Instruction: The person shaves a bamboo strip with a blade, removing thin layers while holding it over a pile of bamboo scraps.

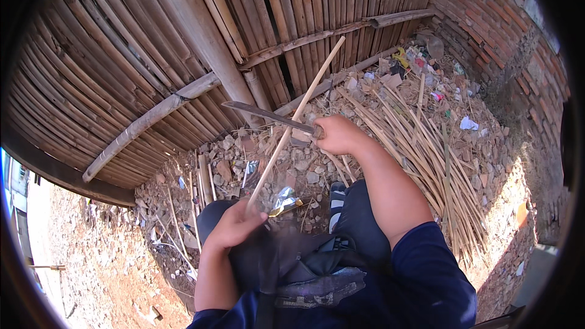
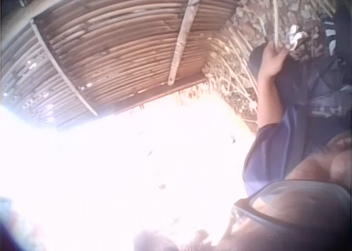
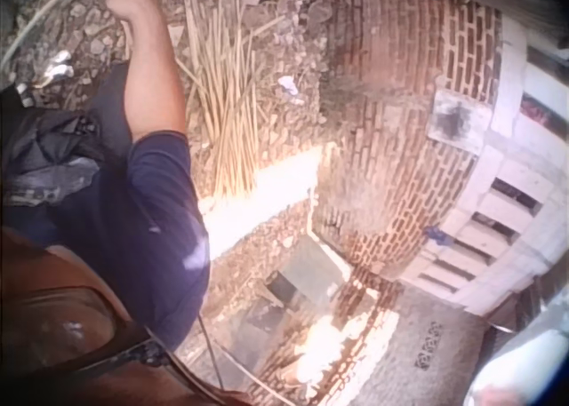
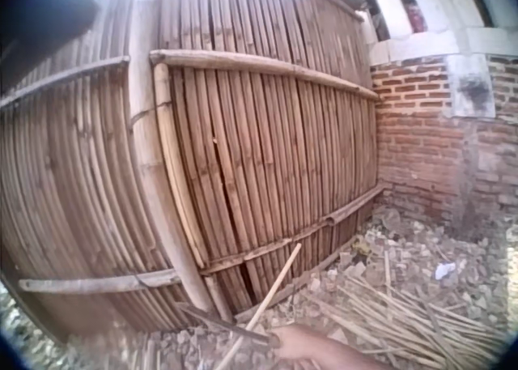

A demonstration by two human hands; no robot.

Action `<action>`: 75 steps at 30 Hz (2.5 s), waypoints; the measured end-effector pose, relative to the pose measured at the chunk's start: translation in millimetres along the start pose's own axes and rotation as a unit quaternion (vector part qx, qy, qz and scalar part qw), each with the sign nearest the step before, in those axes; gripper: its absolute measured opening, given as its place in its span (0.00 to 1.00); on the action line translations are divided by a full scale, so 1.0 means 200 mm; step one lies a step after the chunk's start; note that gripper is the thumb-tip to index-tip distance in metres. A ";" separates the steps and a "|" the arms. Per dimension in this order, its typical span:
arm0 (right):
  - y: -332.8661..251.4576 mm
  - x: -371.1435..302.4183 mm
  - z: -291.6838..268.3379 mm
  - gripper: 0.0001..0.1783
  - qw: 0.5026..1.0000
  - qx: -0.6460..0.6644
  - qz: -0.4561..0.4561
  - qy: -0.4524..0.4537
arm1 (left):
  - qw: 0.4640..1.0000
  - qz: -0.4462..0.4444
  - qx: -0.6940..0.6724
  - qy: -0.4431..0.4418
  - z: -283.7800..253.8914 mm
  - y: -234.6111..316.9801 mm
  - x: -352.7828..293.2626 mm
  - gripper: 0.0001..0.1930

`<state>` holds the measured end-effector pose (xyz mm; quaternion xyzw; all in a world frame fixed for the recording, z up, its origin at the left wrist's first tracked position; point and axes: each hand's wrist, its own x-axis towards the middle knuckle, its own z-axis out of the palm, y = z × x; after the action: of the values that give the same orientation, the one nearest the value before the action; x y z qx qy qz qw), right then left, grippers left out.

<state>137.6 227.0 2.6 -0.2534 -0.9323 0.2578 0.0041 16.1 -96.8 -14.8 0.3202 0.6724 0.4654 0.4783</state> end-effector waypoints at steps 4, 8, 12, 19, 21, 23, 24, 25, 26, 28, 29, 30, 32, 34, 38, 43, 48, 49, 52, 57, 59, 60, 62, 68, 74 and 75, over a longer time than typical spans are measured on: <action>-0.11 -0.06 0.07 0.25 0.998 -0.019 -0.043 -0.049 | 0.999 -0.011 0.017 0.040 0.00 -0.05 -0.01 0.14; -0.14 -0.06 0.07 0.24 0.988 -0.058 -0.094 -0.111 | 0.989 -0.019 0.107 0.101 0.07 -0.01 -0.02 0.16; -0.01 -0.01 0.04 0.24 0.998 0.014 -0.034 -0.043 | 0.965 0.008 0.190 0.179 0.10 0.02 -0.05 0.19; -0.19 -0.06 0.08 0.26 0.988 -0.055 -0.095 -0.112 | 0.960 -0.022 0.189 0.203 0.06 0.01 0.00 0.20; -0.16 -0.05 0.10 0.26 0.987 -0.037 -0.101 -0.117 | 0.959 -0.013 0.190 0.208 0.08 0.01 0.00 0.21; -0.09 0.00 0.11 0.26 0.989 -0.004 -0.079 -0.124 | 0.958 -0.005 0.192 0.214 0.09 -0.01 -0.01 0.21; -0.04 0.04 0.10 0.26 0.989 -0.005 -0.079 -0.124 | 0.952 -0.010 0.212 0.221 0.09 -0.02 0.00 0.21; 0.00 0.07 0.08 0.26 0.995 0.014 -0.035 -0.094 | 0.946 -0.015 0.232 0.228 0.09 -0.03 0.00 0.21; 0.02 0.09 0.08 0.26 0.997 0.032 0.008 -0.066 | 0.946 -0.014 0.230 0.229 0.10 -0.03 0.00 0.21; 0.05 0.10 0.13 0.25 0.999 0.027 0.009 -0.044 | 0.945 -0.005 0.241 0.219 0.10 -0.03 0.01 0.22; 0.05 0.09 0.15 0.25 0.999 0.025 0.012 -0.024 | 0.946 -0.005 0.240 0.219 0.10 -0.03 0.02 0.22; -0.02 0.05 0.15 0.25 0.999 0.025 0.010 -0.027 | 0.947 -0.007 0.234 0.218 0.09 -0.04 0.02 0.23; -0.17 -0.02 0.14 0.25 0.994 -0.001 -0.049 -0.097 | 0.949 -0.011 0.229 0.215 0.09 -0.03 0.01 0.23; -0.19 -0.02 0.16 0.24 0.987 -0.014 -0.090 -0.131 | 0.945 -0.017 0.249 0.212 0.11 0.01 -0.01 0.24; 0.04 0.11 0.15 0.24 0.990 0.033 -0.080 -0.113 | 0.942 0.043 0.249 0.223 0.10 -0.05 0.01 0.19; 0.06 0.11 0.16 0.25 1.000 0.030 -0.006 -0.005 | 0.935 0.039 0.278 0.216 0.10 -0.04 0.02 0.19; -0.16 -0.02 0.13 0.26 0.986 -0.006 -0.086 -0.142 | 0.942 0.026 0.250 0.222 0.11 -0.04 0.01 0.20; -0.16 -0.02 0.14 0.26 0.980 -0.007 -0.120 -0.156 | 0.940 0.028 0.260 0.218 0.11 -0.04 0.01 0.20; 0.00 0.08 0.12 0.27 0.997 0.043 -0.048 -0.046 | 0.938 0.045 0.271 0.210 0.11 -0.02 0.01 0.20; 0.03 0.10 0.09 0.28 0.994 0.084 0.042 -0.051 | 0.933 0.041 0.289 0.212 0.11 -0.04 0.02 0.20; -0.03 0.06 0.15 0.27 0.997 0.017 -0.030 -0.071 | 0.932 0.042 0.291 0.214 0.12 -0.04 0.03 0.20; -0.09 0.03 0.17 0.27 0.997 0.017 -0.027 -0.075 | 0.932 0.037 0.288 0.216 0.12 -0.03 0.02 0.20; -0.16 -0.02 0.19 0.21 0.983 -0.022 -0.129 -0.125 | 0.932 0.029 0.288 0.218 0.13 -0.02 0.02 0.20; -0.01 0.09 0.07 0.26 0.993 0.045 -0.054 -0.090 | 0.943 0.046 0.258 0.206 0.11 -0.02 0.00 0.19; 0.04 0.07 0.13 0.25 0.999 0.031 0.007 -0.025 | 0.940 0.052 0.280 0.188 0.11 -0.02 0.03 0.19; -0.06 0.02 0.10 0.24 0.996 0.029 -0.026 -0.080 | 0.942 0.046 0.267 0.198 0.10 -0.03 0.02 0.19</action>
<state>126.1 209.3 -10.0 -0.2076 -0.9279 0.3044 -0.0564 34.5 -88.8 -24.8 0.3680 0.8376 0.3441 0.2112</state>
